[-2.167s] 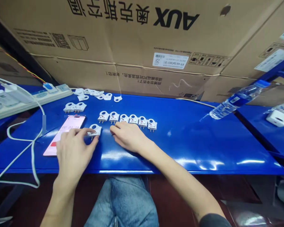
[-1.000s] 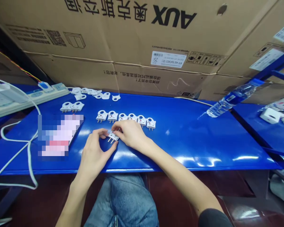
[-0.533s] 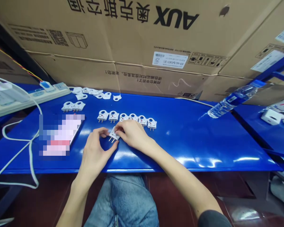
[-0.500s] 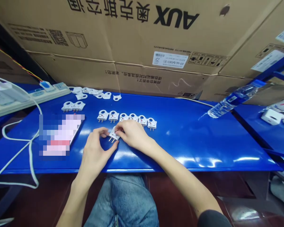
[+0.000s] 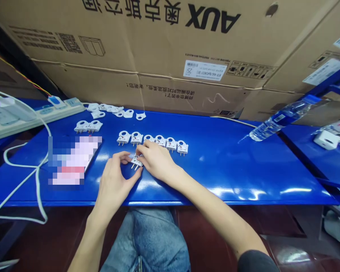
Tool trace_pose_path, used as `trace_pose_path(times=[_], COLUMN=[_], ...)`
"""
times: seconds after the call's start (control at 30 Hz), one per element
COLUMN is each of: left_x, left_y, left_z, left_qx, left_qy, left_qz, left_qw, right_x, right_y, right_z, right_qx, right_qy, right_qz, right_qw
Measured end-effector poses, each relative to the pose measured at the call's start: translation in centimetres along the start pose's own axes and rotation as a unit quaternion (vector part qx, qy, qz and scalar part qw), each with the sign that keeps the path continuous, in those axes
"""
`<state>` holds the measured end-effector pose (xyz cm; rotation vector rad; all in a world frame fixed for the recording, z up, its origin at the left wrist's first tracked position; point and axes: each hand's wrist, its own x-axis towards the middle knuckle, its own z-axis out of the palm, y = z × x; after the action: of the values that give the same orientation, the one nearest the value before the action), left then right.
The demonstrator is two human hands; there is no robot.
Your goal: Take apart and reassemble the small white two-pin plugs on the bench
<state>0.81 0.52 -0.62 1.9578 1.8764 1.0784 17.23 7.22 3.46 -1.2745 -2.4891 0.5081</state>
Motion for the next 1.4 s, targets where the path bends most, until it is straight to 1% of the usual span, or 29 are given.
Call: trace_pose_path(times=[0.1,0.17,0.23,0.4,0.5,0.57,0.63,0.73,0.8,0.83,0.93,1.03,1.13,1.2,1.3,1.4], left_x=[-0.1,-0.2,-0.3,-0.5,-0.5,-0.6,-0.8,-0.9,-0.7,-0.4,0.6,2.1,3.8,4.8,5.8,6.3], left_y=[-0.1,-0.1,-0.1,-0.1,-0.1,-0.3,-0.6,-1.4,-1.8,-2.0,-2.1,-1.8,-1.7,-1.8,-2.3,-3.0], left_z=[-0.2,-0.3,-0.4,-0.6,-0.9,-1.4,-2.1,-3.3,-3.9,-4.2,-4.6,-4.8,-4.7,-4.6,-4.5,-4.4], left_qx=[0.017,0.026,0.028,0.048,0.081,0.103,0.129,0.16,0.175,0.181,0.204,0.235,0.255,0.26,0.262,0.26], left_qy=[-0.006,-0.017,-0.017,0.006,0.022,0.035,0.058,0.078,0.074,0.071,0.059,0.038,0.032,0.038,0.04,0.054], left_qz=[0.004,0.016,0.031,0.077,0.082,0.081,0.069,0.044,0.027,0.018,-0.017,-0.035,-0.04,-0.044,-0.047,-0.029], left_qw=[1.0,0.999,0.999,0.996,0.993,0.991,0.988,0.983,0.981,0.981,0.977,0.971,0.966,0.964,0.963,0.964], right_x=[0.0,-0.1,-0.1,0.0,-0.4,-1.3,-2.7,-5.5,-7.2,-7.9,-9.2,-9.6,-9.5,-9.4,-9.2,-9.2], right_y=[0.1,0.0,-0.1,-0.3,-0.3,-0.3,-0.3,-0.6,-0.7,-0.8,-0.9,-0.8,-0.9,-1.1,-1.4,-1.5], right_z=[-0.1,-0.3,-0.4,-0.8,-1.0,-0.8,-0.1,1.5,2.5,2.9,3.7,4.1,4.2,4.1,4.0,3.9], right_qx=[-0.011,-0.016,-0.021,-0.043,-0.053,-0.048,-0.04,-0.031,-0.008,0.0,0.006,-0.027,-0.057,-0.067,-0.069,-0.059], right_qy=[-0.007,-0.008,-0.002,0.043,0.072,0.097,0.13,0.188,0.193,0.194,0.222,0.209,0.181,0.172,0.172,0.174], right_qz=[-0.011,-0.017,-0.019,-0.029,-0.028,-0.027,-0.015,0.032,0.052,0.061,0.108,0.131,0.129,0.124,0.123,0.125], right_qw=[1.0,1.0,1.0,0.998,0.996,0.994,0.991,0.981,0.98,0.979,0.969,0.969,0.973,0.975,0.975,0.975])
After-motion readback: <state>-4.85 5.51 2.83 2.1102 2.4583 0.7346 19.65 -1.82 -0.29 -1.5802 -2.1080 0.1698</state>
